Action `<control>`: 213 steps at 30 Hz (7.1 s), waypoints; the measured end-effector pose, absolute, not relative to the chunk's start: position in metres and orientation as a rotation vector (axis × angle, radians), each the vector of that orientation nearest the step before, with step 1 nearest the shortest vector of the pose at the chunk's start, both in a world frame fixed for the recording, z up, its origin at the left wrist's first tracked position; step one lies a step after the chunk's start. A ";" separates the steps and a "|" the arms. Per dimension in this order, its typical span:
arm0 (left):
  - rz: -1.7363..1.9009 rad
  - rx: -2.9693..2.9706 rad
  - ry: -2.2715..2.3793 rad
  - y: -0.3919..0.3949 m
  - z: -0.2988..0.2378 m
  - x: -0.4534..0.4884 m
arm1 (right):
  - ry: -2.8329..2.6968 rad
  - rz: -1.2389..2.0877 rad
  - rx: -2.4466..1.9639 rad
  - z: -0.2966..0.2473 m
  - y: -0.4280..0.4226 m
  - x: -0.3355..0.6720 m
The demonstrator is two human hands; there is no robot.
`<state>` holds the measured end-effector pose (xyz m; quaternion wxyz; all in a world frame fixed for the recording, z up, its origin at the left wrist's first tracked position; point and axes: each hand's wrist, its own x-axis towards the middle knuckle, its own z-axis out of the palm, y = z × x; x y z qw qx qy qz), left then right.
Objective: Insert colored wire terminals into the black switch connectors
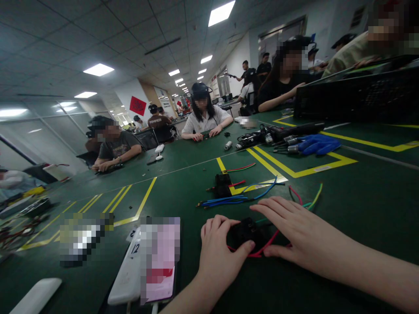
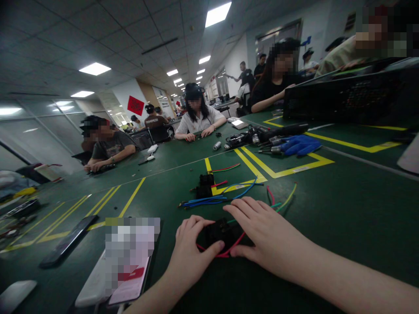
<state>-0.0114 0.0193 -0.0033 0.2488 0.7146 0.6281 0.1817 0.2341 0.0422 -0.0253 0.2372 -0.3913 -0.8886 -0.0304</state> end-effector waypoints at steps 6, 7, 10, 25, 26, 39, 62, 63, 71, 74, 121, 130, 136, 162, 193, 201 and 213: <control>0.499 1.949 1.700 0.019 -0.004 -0.012 | -2.475 0.175 -1.178 -0.024 0.038 0.236; 0.499 1.947 1.699 0.019 -0.004 -0.012 | -2.480 0.187 -1.182 -0.020 0.038 0.237; 0.493 1.944 1.695 0.019 -0.005 -0.012 | -2.487 0.177 -1.176 -0.009 0.042 0.240; 0.506 2.030 1.731 0.016 -0.006 -0.010 | -2.551 0.205 -1.285 -0.013 0.038 0.233; 0.498 2.042 1.742 0.016 -0.006 -0.009 | -2.550 0.202 -1.281 -0.014 0.037 0.232; 0.489 1.996 1.708 0.017 -0.006 -0.012 | -2.526 0.070 -1.136 -0.008 0.045 0.235; 0.484 2.003 1.686 0.017 -0.003 -0.011 | -2.724 -0.068 -1.249 -0.010 0.051 0.246; 0.485 2.002 1.686 0.017 -0.003 -0.011 | -2.714 -0.083 -1.228 -0.009 0.050 0.246; 0.501 1.965 1.700 0.018 -0.004 -0.013 | -2.598 -0.298 -0.950 0.001 0.047 0.245; 0.501 1.963 1.696 0.018 -0.003 -0.013 | -2.630 -0.294 -0.967 0.001 0.047 0.246; 0.470 1.943 1.705 0.017 0.003 -0.012 | -2.630 -0.063 -1.117 0.001 0.051 0.248; 0.476 1.937 1.695 0.016 0.003 -0.011 | -2.603 -0.128 -1.051 0.010 0.051 0.246; 0.474 1.941 1.700 0.016 0.003 -0.012 | -2.628 -0.235 -1.006 0.011 0.049 0.246; 0.472 1.939 1.693 0.018 0.000 -0.012 | -2.668 -0.109 -0.940 0.007 0.047 0.248; 0.481 1.950 1.706 0.017 0.000 -0.013 | -2.586 -0.225 -0.875 0.013 0.046 0.247; 0.482 1.938 1.696 0.018 0.002 -0.012 | -2.626 -0.176 -0.914 0.009 0.047 0.247; 0.461 1.948 1.704 0.018 0.002 -0.013 | -2.629 -0.134 -0.982 0.009 0.047 0.248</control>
